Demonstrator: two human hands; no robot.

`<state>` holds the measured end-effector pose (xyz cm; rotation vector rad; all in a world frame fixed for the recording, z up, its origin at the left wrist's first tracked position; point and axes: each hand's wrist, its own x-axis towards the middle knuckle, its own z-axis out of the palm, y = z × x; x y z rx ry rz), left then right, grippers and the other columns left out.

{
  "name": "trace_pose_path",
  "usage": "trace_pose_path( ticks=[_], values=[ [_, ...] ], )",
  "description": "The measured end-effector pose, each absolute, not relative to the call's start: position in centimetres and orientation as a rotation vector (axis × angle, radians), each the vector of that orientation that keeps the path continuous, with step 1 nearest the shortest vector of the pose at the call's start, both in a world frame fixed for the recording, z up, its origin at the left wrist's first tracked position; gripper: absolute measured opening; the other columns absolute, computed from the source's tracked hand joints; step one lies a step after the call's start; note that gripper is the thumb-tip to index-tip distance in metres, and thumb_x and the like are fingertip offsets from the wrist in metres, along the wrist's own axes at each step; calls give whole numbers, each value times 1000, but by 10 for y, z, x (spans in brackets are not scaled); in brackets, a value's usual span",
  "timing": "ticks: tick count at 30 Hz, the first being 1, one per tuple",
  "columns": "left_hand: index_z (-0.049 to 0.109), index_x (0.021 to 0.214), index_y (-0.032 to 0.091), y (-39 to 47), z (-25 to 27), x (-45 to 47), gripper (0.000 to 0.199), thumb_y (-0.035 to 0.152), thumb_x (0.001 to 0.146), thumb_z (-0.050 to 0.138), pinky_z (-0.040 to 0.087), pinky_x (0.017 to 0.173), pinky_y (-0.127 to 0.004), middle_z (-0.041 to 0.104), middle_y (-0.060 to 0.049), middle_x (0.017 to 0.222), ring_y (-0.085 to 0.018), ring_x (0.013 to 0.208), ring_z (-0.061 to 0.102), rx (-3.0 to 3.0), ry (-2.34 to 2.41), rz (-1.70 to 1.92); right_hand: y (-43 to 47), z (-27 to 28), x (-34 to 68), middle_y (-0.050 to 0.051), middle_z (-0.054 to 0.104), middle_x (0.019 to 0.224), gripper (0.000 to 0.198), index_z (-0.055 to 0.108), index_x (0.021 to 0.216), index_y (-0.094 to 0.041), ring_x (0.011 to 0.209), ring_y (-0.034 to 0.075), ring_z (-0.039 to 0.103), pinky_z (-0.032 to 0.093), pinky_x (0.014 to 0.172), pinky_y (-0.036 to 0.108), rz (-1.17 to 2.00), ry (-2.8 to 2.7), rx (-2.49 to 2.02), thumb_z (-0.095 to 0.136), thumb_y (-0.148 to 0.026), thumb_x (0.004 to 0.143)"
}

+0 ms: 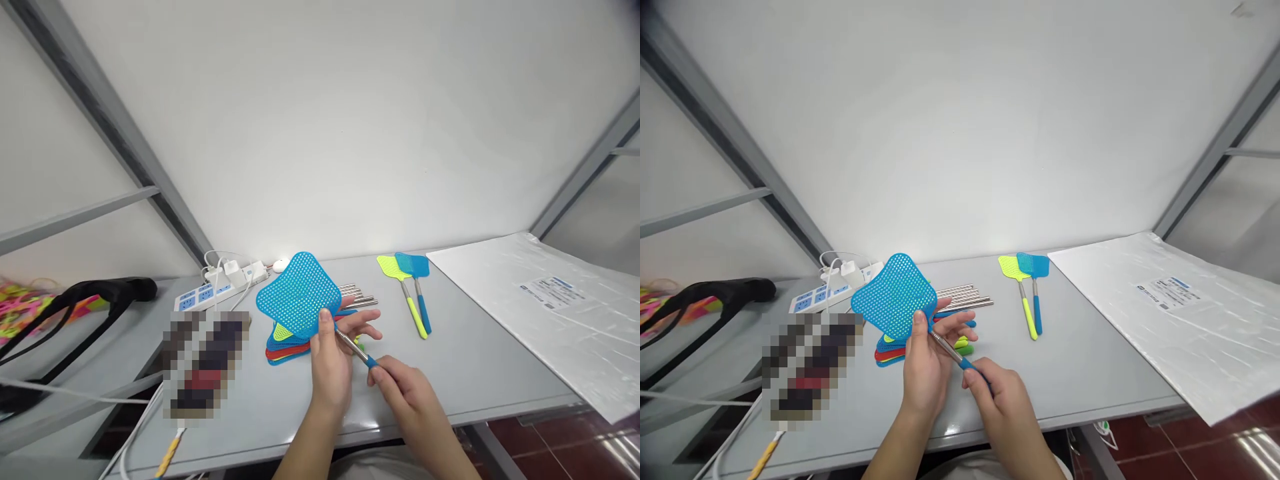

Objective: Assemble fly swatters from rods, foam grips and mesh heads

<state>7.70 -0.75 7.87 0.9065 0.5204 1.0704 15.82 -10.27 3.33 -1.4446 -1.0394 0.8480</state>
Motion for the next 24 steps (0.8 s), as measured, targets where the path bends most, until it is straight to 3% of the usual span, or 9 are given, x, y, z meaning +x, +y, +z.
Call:
trace_pose_path(
  ticks=[3,5,8,10,16,24],
  values=[
    [60,114,16,-2,82,87,51,58,97,35,50,75,-36,77,-12,86,-20,65,68,881,550,1042,-103,38,158,1,61,67,27,67,90,-23,59,16,50,34,58,27,538,-1167,-1660,49,-43,95],
    [59,118,15,1,80,94,52,58,96,38,50,79,-36,76,-14,94,-21,75,69,884,538,901,-101,36,164,2,66,75,25,67,98,-25,64,18,57,40,62,28,462,-1154,-1717,47,-40,96],
    [56,128,17,3,68,101,52,55,94,46,49,80,-36,70,-17,116,-26,100,66,841,510,570,-98,29,187,7,69,105,29,62,116,-25,92,23,64,47,80,31,316,-1033,-1784,44,-39,98],
    [56,128,17,5,60,100,50,53,93,49,48,75,-34,67,-18,122,-27,105,64,791,539,482,-98,23,207,9,64,117,35,55,127,-24,108,25,60,46,90,35,165,-927,-1878,40,-38,99],
    [70,99,13,31,66,73,37,47,85,62,47,72,-33,71,-15,102,-22,81,65,756,530,582,-87,7,251,7,58,95,42,44,139,-24,85,23,59,49,76,38,-54,-927,-2218,32,-35,100],
    [73,84,15,68,75,48,28,42,83,65,49,69,-29,69,-8,80,-18,69,60,728,588,761,-52,-6,254,5,47,85,40,47,137,-20,76,22,51,47,69,38,-174,-1197,-2384,36,-28,100]
  ],
)
